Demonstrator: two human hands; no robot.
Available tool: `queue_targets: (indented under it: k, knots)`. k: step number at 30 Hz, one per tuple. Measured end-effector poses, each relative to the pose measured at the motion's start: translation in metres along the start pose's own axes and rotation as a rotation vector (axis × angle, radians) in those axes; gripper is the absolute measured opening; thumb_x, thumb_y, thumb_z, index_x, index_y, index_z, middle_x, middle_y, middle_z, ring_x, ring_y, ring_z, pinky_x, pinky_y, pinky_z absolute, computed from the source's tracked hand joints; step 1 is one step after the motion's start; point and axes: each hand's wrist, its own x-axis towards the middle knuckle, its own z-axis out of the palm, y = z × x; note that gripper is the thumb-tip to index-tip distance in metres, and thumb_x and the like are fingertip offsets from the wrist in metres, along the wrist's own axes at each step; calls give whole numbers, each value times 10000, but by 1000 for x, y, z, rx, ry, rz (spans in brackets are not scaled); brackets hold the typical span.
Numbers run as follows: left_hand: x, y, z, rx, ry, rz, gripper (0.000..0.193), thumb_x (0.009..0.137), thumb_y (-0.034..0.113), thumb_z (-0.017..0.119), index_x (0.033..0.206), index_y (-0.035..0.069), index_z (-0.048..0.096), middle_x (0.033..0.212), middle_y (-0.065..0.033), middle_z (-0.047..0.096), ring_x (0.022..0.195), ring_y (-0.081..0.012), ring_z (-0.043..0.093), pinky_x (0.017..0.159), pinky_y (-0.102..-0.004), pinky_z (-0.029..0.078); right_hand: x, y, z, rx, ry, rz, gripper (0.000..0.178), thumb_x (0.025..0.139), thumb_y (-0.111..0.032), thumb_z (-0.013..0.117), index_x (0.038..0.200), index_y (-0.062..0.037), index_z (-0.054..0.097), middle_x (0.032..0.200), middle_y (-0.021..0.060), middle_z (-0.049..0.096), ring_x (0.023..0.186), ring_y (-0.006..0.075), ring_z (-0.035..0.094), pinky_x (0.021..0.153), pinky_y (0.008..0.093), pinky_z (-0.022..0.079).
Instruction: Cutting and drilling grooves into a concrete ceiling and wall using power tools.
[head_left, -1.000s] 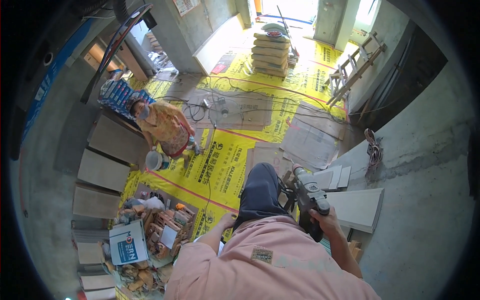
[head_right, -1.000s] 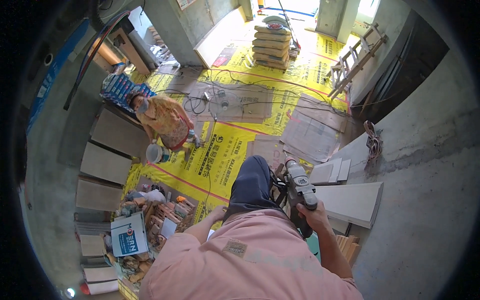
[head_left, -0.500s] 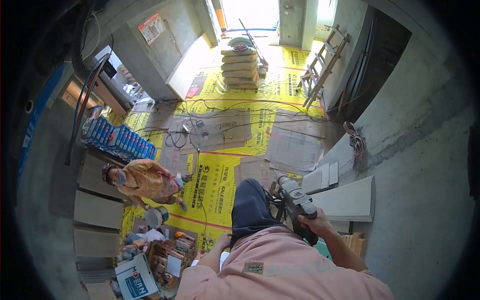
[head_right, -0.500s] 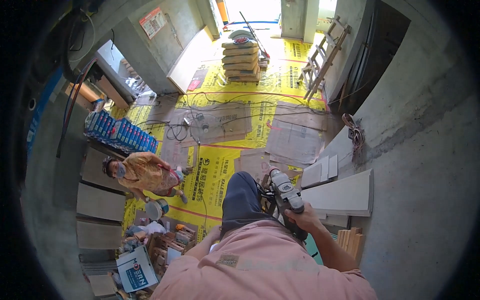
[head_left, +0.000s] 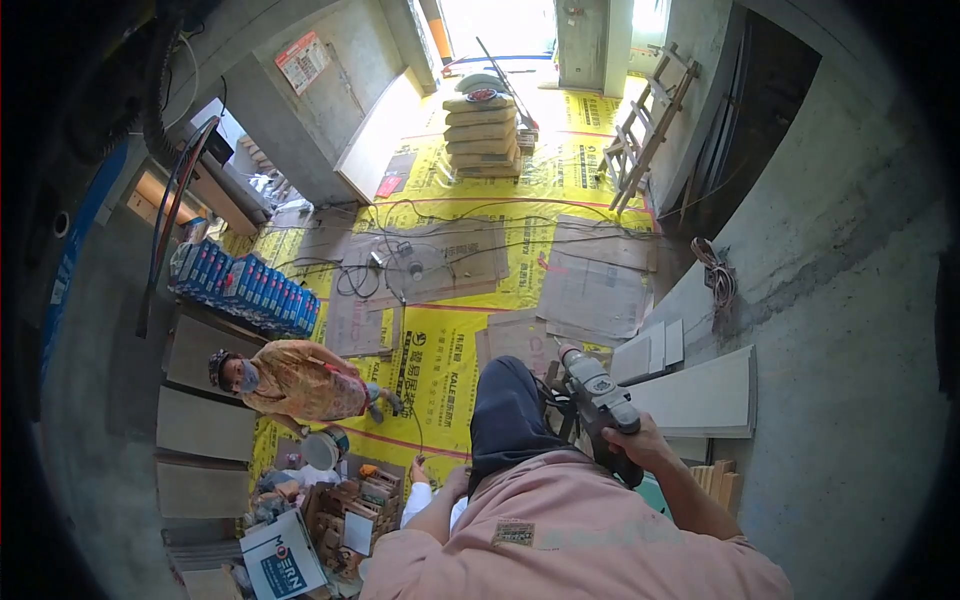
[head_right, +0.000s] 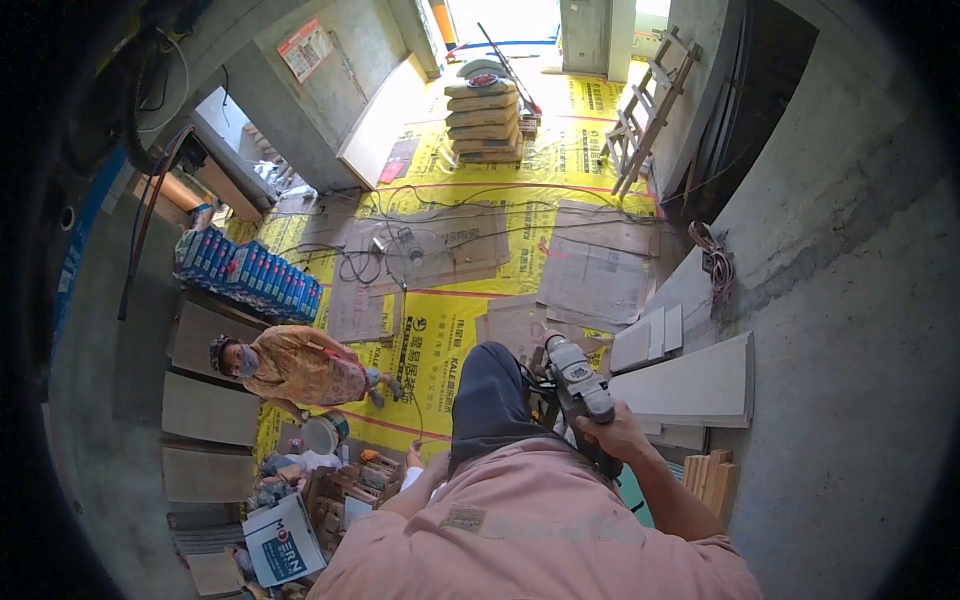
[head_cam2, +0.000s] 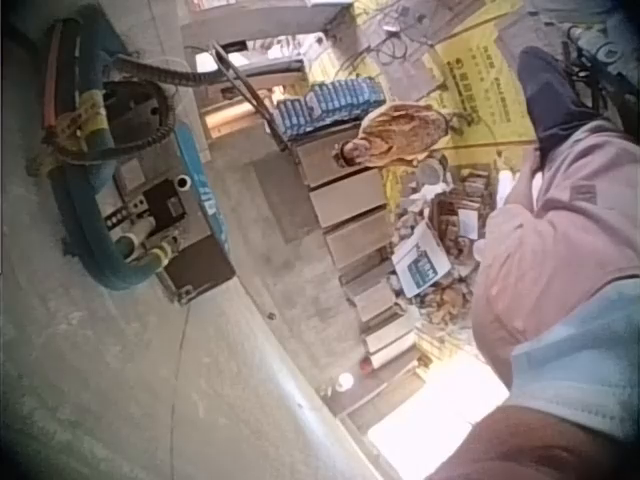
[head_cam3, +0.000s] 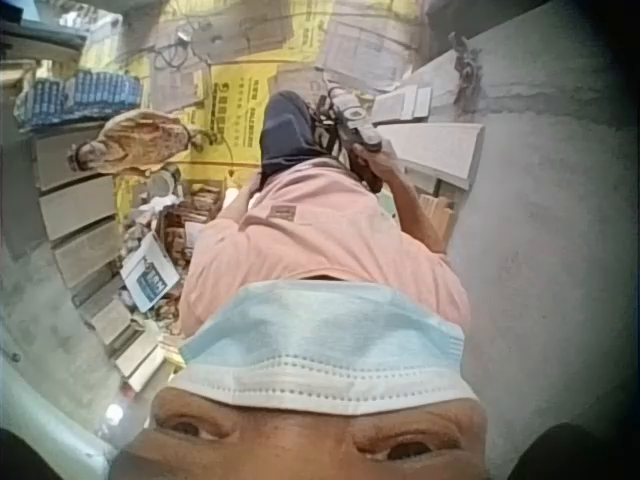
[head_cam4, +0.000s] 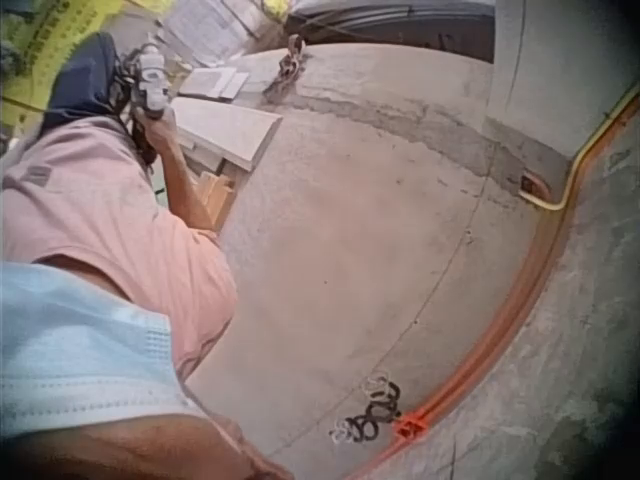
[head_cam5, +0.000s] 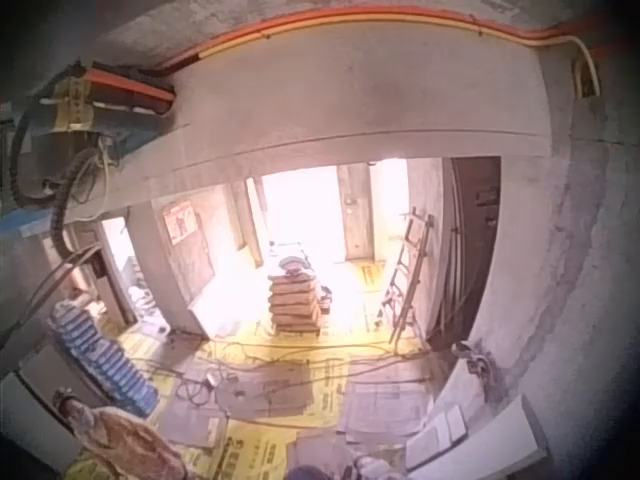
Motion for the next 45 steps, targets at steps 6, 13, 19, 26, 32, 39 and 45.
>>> queue_targets:
  k: [6, 13, 19, 26, 32, 39, 45]
  knots:
    - [5, -6, 5, -303, -60, -47, 437, 789, 225, 765, 1143, -14, 673, 1063, -136, 713, 906, -242, 670, 823, -345, 518, -4, -6, 2, 63, -23, 2, 171, 837, -126, 713, 893, -2, 609, 692, 20, 593, 609, 120, 541, 580, 296, 467]
    - [-11, 39, -1, -64, -5, -76, 364, 771, 194, 771, 1066, -10, 706, 991, -144, 727, 884, -221, 683, 798, -322, 516, -5, -3, 1, -15, 17, 22, 169, 843, -139, 723, 883, -3, 632, 688, 24, 605, 608, 122, 561, 578, 304, 474]
    - [-16, 39, -12, 158, 33, -66, 426, 743, 309, 789, 1059, 32, 718, 1026, -173, 724, 955, -303, 689, 876, -355, 505, -2, -5, 3, 5, -21, 8, 157, 840, -132, 706, 880, -11, 615, 676, 23, 599, 603, 126, 546, 580, 305, 464]
    - [-21, 85, -14, 338, -26, -44, 401, 778, 367, 723, 1027, 52, 722, 1022, -216, 701, 990, -376, 665, 868, -411, 508, -3, 0, -1, 57, 2, 4, 172, 828, -142, 719, 873, -9, 620, 676, 17, 598, 608, 120, 548, 577, 306, 463]
    - [12, -16, -3, 471, 13, 12, 466, 806, 390, 685, 1133, 59, 689, 1097, -251, 669, 1057, -419, 628, 887, -454, 499, -10, -18, -2, -66, 9, 35, 204, 814, -195, 739, 833, -16, 643, 679, 12, 603, 621, 116, 560, 581, 302, 459]
    - [28, -22, -1, 268, -28, 38, 335, 858, 298, 620, 1084, 68, 708, 1032, -215, 702, 985, -361, 672, 857, -433, 497, 1, 11, 3, 70, 30, 27, 227, 809, -179, 758, 951, -29, 664, 738, 21, 634, 636, 123, 571, 593, 295, 462]
    - [0, 35, -12, 349, -10, 114, 280, 860, 202, 576, 1051, 37, 697, 1005, -226, 699, 952, -373, 677, 829, -434, 505, 1, 9, -2, 66, -5, 71, 280, 813, -192, 757, 1008, -13, 663, 776, 39, 656, 678, 129, 605, 640, 314, 494]
